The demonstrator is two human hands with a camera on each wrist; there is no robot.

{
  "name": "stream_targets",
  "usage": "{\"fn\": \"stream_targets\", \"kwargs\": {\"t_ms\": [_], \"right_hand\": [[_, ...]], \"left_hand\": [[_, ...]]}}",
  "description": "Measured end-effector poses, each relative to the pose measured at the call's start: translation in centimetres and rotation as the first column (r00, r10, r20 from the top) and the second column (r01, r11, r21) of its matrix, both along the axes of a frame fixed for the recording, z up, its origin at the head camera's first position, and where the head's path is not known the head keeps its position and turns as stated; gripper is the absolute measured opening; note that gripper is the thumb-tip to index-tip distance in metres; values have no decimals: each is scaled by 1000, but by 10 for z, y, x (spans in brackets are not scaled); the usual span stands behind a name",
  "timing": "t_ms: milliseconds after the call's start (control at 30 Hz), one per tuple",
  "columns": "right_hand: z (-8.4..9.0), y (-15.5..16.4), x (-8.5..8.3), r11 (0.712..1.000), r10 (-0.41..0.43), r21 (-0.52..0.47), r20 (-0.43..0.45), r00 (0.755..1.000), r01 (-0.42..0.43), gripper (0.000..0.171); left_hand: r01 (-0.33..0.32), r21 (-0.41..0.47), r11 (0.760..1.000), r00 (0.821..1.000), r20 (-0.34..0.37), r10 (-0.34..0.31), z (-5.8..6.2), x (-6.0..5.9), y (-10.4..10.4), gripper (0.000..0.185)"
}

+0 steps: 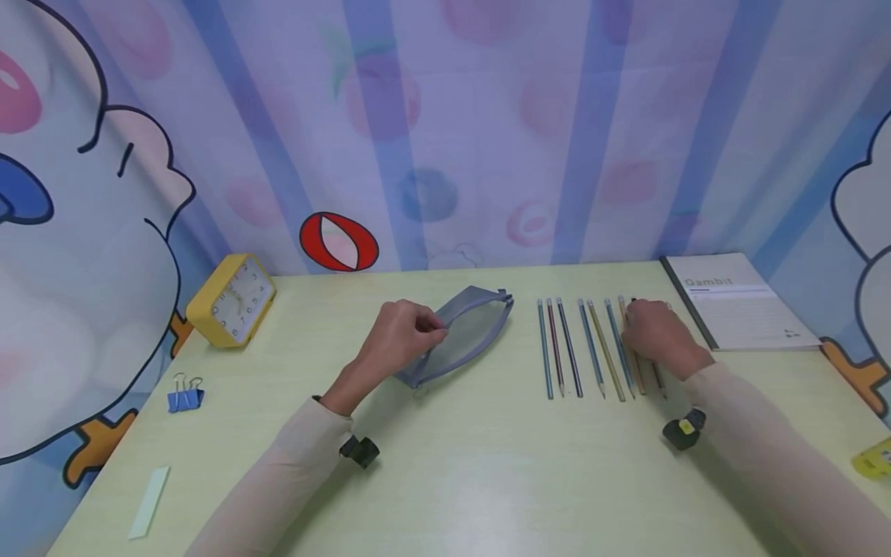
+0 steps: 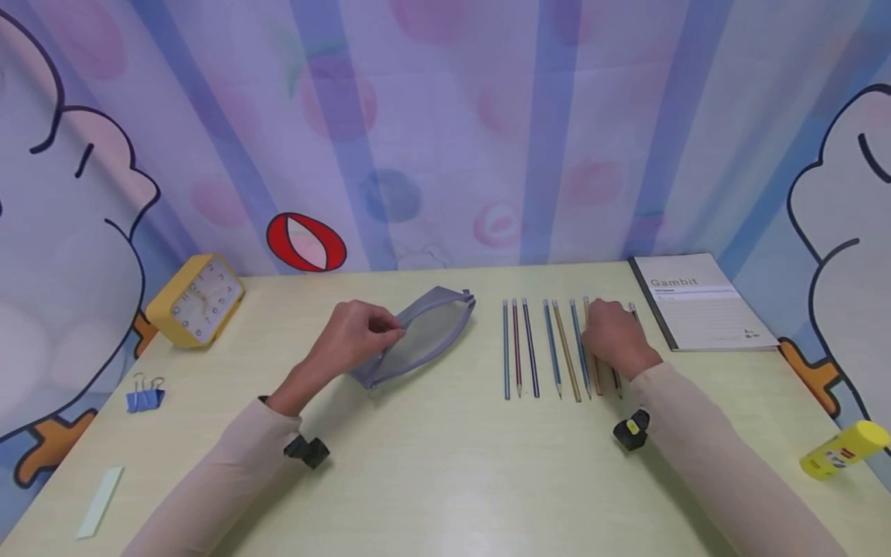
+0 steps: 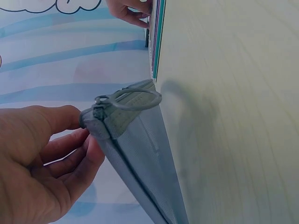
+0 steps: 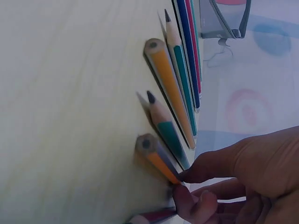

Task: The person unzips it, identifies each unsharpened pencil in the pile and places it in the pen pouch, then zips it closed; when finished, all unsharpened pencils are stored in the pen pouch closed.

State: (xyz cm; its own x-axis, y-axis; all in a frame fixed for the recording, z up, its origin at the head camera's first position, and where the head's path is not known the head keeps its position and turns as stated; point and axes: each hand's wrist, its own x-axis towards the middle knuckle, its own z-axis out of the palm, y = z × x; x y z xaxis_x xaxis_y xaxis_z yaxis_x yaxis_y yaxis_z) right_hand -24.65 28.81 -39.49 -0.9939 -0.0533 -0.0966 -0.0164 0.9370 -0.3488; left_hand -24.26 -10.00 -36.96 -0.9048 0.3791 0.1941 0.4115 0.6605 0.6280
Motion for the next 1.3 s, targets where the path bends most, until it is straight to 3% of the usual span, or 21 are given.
{"fn": "stream_targets", "kwargs": {"t_ms": [133,300,667,800,833,933,1000,1100,1300], "right_hand": [[-1,-5,0,999,15,42,-38,999,-13,25],[-2,-8,0,998,12,66,-55,998,-8,19],[-2,-10,-5,1000,-25,-12,-27,999,24,25],[4,-8,-5,997,-43,-66,-24,999,42,16],[6,-8,-5,995,-45,-87,-25,999,42,18],[12,-6,-4,985,-44,-170,-8,999,42,45],[15,-8,-3,972,-30,-232,19,999,34,58],[18,-15,-2,938,-4,-346,66,998,26,63],[26,-40,8,791,138,-611,125,983,-33,62]], "left_hand": [[-3,-4,1000,1000,-6,3,0,0,0,12],[-8,-8,1000,1000,-7,8,0,-1,-1,12],[-3,-6,1000,1000,-14,3,-1,-1,-1,11],[-2,-7,1000,1000,-11,2,-2,-1,-1,11],[-3,-5,1000,1000,-11,3,-2,-2,-1,11],[-3,-3,1000,1000,-13,2,-2,-2,-1,11],[-4,-2,1000,1000,-9,4,-2,-2,-1,11],[-6,-1,1000,1000,-2,6,-2,-2,-1,12],[3,-1,1000,1000,-18,-3,-3,-2,-1,11]]}}
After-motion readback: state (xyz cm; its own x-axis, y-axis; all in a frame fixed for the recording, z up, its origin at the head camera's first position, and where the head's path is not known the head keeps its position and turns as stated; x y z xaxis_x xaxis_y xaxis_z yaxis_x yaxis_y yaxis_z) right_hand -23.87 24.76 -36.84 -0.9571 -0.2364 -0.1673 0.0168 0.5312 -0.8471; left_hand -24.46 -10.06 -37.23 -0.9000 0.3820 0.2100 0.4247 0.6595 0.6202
